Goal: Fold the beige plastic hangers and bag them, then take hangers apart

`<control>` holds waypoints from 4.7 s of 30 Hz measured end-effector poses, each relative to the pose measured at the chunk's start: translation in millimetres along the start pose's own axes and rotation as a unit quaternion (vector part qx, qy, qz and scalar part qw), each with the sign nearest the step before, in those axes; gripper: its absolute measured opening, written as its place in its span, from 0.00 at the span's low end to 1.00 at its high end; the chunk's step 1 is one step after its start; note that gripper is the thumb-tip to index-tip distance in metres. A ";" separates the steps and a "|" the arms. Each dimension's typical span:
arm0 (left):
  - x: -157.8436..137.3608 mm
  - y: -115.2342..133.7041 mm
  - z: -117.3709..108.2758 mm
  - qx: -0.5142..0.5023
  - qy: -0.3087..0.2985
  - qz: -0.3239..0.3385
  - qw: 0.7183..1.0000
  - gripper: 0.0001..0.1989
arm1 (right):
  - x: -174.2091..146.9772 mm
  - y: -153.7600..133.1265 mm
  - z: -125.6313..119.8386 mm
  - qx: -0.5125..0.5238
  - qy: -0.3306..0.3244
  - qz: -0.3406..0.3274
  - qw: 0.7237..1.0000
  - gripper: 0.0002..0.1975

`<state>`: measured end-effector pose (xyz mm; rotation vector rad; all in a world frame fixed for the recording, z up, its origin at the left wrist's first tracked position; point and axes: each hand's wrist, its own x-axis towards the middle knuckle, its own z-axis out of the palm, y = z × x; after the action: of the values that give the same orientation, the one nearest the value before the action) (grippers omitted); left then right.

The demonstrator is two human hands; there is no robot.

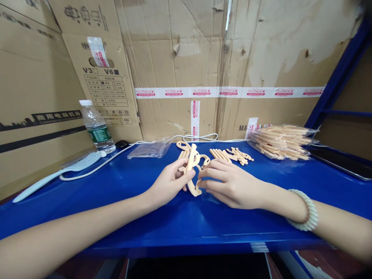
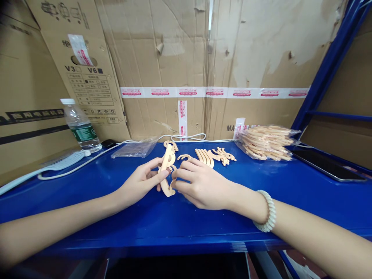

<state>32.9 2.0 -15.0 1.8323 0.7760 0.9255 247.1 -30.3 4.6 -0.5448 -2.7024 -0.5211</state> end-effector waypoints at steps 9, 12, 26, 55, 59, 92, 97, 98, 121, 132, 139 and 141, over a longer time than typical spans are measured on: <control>-2.7 2.5 -0.4 0.020 0.024 -0.011 0.999 0.17 | 1.0 -4.5 -1.1 -0.005 -0.021 0.003 1.000 0.14; -2.7 2.9 -1.5 0.022 0.032 -0.001 0.999 0.17 | 1.6 -3.9 -0.3 -0.006 -0.023 0.006 1.000 0.14; -6.5 11.1 -2.3 0.118 0.045 0.099 0.987 0.12 | -0.4 4.5 -4.5 0.385 0.105 0.195 0.896 0.14; -4.2 -4.2 -15.6 0.574 -0.024 0.289 0.766 0.17 | -1.3 7.0 7.3 0.675 -0.073 0.319 0.661 0.20; -4.5 -1.9 -14.5 0.621 -0.030 0.332 0.710 0.19 | -0.6 5.9 5.8 0.633 -0.095 0.341 0.689 0.20; 10.7 6.7 -7.6 -0.133 0.023 -0.127 0.983 0.17 | -50.4 109.0 -40.1 0.111 0.124 0.341 0.925 0.12; 8.7 8.6 -10.3 -0.151 0.054 -0.123 0.979 0.16 | -64.8 131.7 -14.0 0.048 -0.018 0.304 0.951 0.12; 8.5 9.3 -10.6 -0.149 0.061 -0.121 0.979 0.16 | -65.4 132.8 -11.5 0.054 -0.037 0.303 0.951 0.13; 1.8 9.0 -8.6 -0.208 0.080 -0.105 0.969 0.11 | -1.8 2.3 2.2 -0.084 0.066 -0.087 0.990 0.19; 3.7 4.7 -13.5 0.041 0.232 0.089 0.968 0.22 | -2.6 5.4 8.7 0.036 0.065 -0.007 0.997 0.11; -9.5 10.3 -14.1 0.482 0.011 0.382 0.789 0.14 | -3.1 1.6 11.2 0.039 0.109 0.036 0.993 0.12; -11.2 9.1 -10.6 0.507 -0.030 0.357 0.784 0.08 | -2.3 -0.4 11.1 0.024 0.114 0.036 0.993 0.13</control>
<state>19.2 -5.9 -6.6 3.2497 0.5470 0.9525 246.1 -26.8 -6.1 -0.5326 -2.4631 -0.4667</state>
